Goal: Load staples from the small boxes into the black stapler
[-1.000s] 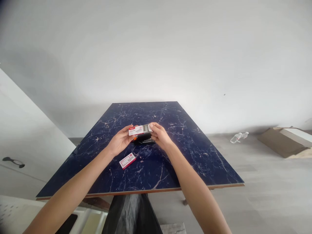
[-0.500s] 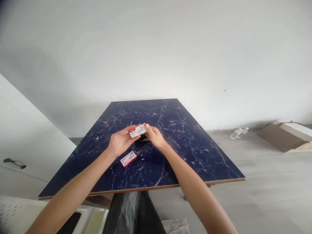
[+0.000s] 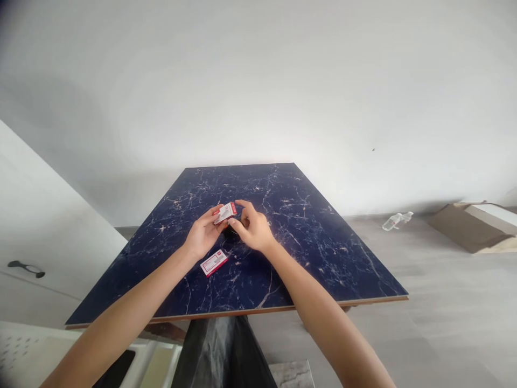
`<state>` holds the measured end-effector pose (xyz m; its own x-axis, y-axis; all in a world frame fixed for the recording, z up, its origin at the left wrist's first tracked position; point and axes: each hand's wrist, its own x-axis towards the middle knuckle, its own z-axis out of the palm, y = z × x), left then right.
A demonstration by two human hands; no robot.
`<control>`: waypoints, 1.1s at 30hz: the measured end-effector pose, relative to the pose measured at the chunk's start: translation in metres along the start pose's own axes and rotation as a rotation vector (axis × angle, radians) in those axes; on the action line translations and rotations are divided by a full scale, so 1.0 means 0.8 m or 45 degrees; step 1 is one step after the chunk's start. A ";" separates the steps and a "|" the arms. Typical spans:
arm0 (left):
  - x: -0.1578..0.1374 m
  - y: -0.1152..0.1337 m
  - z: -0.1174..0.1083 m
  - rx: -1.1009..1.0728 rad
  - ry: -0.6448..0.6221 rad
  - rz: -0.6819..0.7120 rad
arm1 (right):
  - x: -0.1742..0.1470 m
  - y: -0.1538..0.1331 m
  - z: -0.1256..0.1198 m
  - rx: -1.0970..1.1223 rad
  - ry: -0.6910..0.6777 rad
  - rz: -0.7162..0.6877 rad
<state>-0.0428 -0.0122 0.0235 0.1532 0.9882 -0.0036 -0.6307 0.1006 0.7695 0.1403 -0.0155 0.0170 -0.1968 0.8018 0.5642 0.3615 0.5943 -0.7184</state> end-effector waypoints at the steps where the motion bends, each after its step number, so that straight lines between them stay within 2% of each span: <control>1: 0.000 -0.001 0.000 -0.009 0.011 0.017 | -0.001 -0.003 0.002 -0.017 -0.039 -0.010; 6: -0.002 -0.005 -0.001 -0.072 -0.080 0.019 | -0.005 -0.010 0.018 0.037 -0.239 -0.040; 9: -0.001 -0.006 -0.002 -0.078 -0.138 -0.009 | -0.006 -0.010 0.023 0.026 -0.283 -0.035; 13: 0.003 -0.003 -0.006 0.046 -0.096 0.026 | -0.003 -0.010 0.016 0.007 -0.314 -0.020; 14: 0.004 -0.001 -0.008 0.128 -0.081 0.058 | 0.000 -0.009 0.011 0.010 -0.278 -0.005; 16: 0.005 0.006 -0.012 0.411 -0.076 0.121 | 0.008 -0.002 -0.004 0.004 -0.072 0.071; 18: 0.005 0.014 -0.016 0.861 -0.146 0.187 | 0.018 0.011 -0.025 -0.052 0.231 0.214; 19: 0.003 0.016 -0.017 1.105 -0.208 0.223 | 0.022 0.020 -0.036 -0.106 0.328 0.307; 20: 0.002 0.018 -0.018 1.331 -0.280 0.252 | 0.025 0.031 -0.047 -0.188 0.355 0.399; 22: -0.002 0.017 -0.016 1.680 -0.391 0.326 | 0.030 0.055 -0.066 -0.403 0.275 0.544; 24: -0.004 0.013 -0.014 1.919 -0.412 0.429 | 0.032 0.079 -0.079 -0.605 0.143 0.636; 28: -0.002 0.013 -0.016 2.133 -0.338 0.614 | 0.027 0.115 -0.089 -0.755 -0.171 0.624; 30: 0.004 0.020 -0.025 2.150 -0.299 0.560 | 0.024 0.123 -0.090 -0.763 -0.201 0.574; 33: 0.014 0.032 -0.046 2.242 -0.248 0.384 | 0.021 0.124 -0.091 -0.778 -0.150 0.490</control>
<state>-0.0851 0.0057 0.0197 0.3583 0.9077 0.2185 0.7970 -0.4193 0.4348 0.2390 0.0527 -0.0153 -0.0375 0.9686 0.2456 0.8619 0.1557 -0.4825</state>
